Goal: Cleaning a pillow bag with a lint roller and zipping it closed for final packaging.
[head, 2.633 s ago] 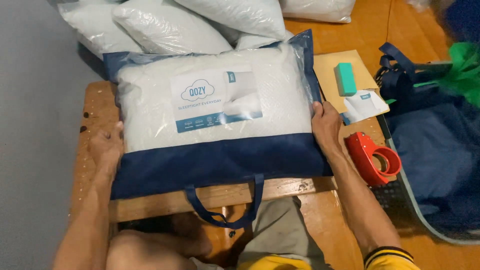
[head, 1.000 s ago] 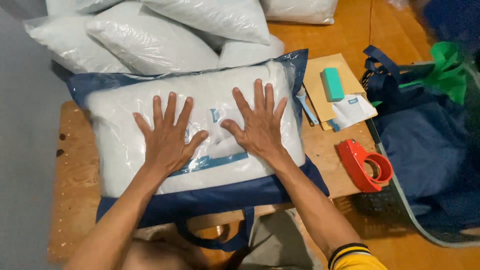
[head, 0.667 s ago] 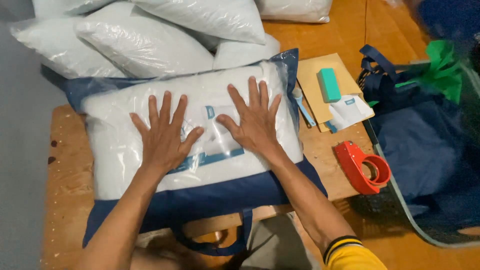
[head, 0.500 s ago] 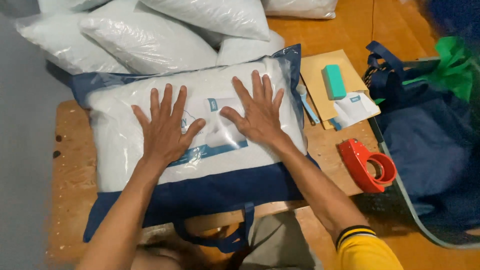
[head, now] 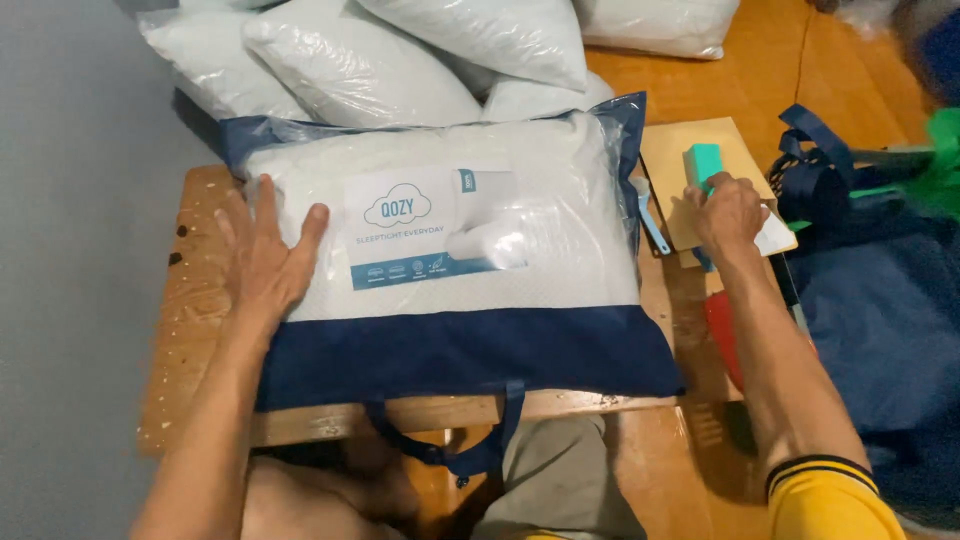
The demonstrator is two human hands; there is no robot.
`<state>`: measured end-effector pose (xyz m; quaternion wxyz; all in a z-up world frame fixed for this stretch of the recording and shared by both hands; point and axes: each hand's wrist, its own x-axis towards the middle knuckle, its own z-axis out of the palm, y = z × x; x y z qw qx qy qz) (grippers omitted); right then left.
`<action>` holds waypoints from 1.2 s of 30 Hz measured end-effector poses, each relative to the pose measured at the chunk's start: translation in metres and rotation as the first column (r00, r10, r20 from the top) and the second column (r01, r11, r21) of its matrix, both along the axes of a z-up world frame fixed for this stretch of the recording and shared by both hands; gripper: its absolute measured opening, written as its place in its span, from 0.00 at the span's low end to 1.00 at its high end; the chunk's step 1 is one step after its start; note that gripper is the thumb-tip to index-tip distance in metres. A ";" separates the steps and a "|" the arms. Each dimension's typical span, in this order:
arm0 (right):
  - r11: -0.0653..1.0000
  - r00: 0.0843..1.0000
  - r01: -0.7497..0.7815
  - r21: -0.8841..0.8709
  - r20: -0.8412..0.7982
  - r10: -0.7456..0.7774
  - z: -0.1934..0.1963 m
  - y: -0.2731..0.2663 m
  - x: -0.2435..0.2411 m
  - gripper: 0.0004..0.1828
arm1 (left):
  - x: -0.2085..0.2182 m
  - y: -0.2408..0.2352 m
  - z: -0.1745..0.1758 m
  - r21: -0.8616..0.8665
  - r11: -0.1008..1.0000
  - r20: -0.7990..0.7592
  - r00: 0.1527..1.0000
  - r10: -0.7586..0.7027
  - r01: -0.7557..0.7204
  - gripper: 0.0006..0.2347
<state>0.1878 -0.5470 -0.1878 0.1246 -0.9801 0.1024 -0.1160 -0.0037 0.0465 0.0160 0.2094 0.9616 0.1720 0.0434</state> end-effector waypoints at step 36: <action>0.832 0.740 -0.429 -0.352 0.391 0.547 0.189 0.315 -0.066 0.19 | 0.005 -0.099 -0.024 0.146 0.800 -0.084 0.813 -0.577 0.582 0.36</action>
